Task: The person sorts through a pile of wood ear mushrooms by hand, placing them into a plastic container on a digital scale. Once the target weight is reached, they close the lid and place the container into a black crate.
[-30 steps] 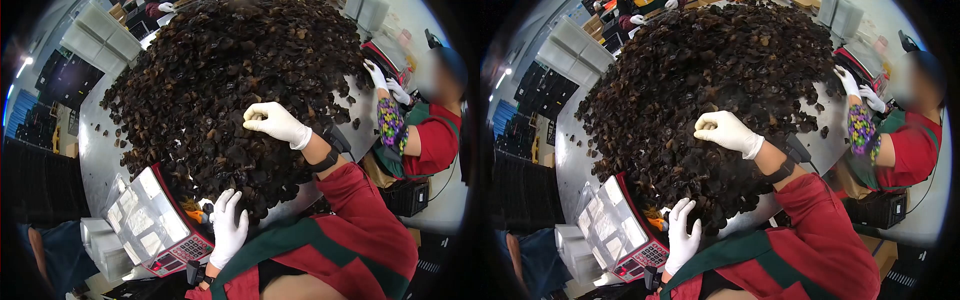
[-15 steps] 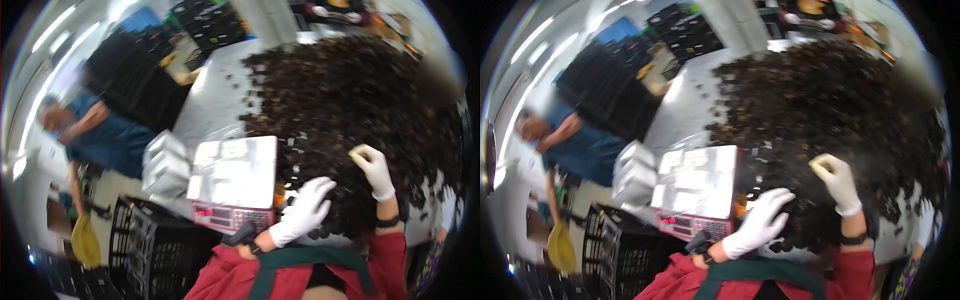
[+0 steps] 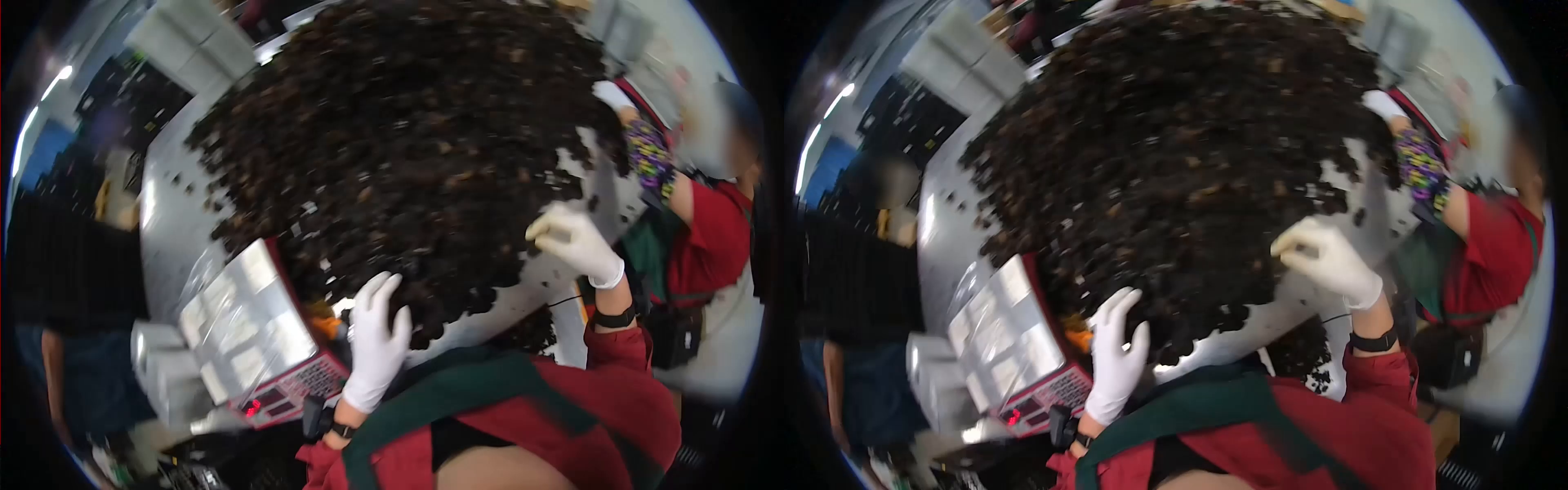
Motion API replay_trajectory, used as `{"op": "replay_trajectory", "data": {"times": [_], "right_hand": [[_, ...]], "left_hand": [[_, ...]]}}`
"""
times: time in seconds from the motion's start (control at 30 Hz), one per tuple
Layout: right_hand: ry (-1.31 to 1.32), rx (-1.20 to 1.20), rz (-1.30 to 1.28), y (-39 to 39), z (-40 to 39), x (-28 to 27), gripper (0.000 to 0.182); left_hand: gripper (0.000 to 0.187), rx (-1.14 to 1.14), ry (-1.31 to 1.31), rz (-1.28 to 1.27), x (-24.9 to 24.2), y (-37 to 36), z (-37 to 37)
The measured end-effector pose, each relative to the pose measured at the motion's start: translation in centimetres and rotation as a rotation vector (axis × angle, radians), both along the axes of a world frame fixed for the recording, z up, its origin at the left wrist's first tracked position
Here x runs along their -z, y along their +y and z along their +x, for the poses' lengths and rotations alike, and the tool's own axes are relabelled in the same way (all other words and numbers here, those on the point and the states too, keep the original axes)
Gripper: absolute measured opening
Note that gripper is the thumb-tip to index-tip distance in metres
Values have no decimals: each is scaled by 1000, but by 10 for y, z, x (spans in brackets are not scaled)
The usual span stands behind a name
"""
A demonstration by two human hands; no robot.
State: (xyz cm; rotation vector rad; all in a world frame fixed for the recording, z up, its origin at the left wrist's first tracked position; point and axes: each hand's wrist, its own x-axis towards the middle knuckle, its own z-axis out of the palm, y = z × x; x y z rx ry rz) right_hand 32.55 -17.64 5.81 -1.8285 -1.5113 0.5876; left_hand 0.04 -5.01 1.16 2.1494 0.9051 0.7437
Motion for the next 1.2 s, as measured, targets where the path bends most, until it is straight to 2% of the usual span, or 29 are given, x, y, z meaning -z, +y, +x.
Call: {"op": "replay_trajectory", "data": {"times": [0.07,0.1,0.17,0.2,0.23,0.3,0.43,0.5,0.57,0.63,0.7,0.73,0.83,1.1,1.2], "right_hand": [[-8,-32,-167,-45,10,0,14],[-132,-74,-191,-64,16,7,13],[-239,41,-134,-82,14,22,12],[-297,87,-185,-78,11,23,15],[-299,82,-181,-67,8,24,15],[-210,117,37,-34,-7,26,20],[-179,-40,280,55,-33,36,19],[-304,-61,327,92,-44,45,26],[-491,-79,227,114,-41,69,23],[-524,-45,287,117,-33,74,21],[105,46,218,111,-28,64,17],[240,112,194,109,-25,66,16],[424,213,215,99,-19,66,16],[496,332,132,91,-28,78,18],[449,290,168,94,-43,73,17]], "left_hand": [[47,21,38,-6,9,-1,-1],[47,11,47,-11,13,-1,0],[48,54,40,-8,9,-1,2],[48,49,65,-14,12,-1,-3],[48,66,65,-23,17,-1,0],[47,62,90,14,13,-5,2],[48,40,112,-3,13,-13,-1],[48,19,155,-3,12,-16,-4],[49,17,150,-15,12,-17,-5],[49,24,138,-15,12,-16,-8],[51,11,135,-16,13,-14,-10],[51,8,138,-17,15,-13,-10],[50,26,141,-31,14,-12,-4],[49,33,140,7,8,-9,10],[48,43,89,133,2,1,28]]}}
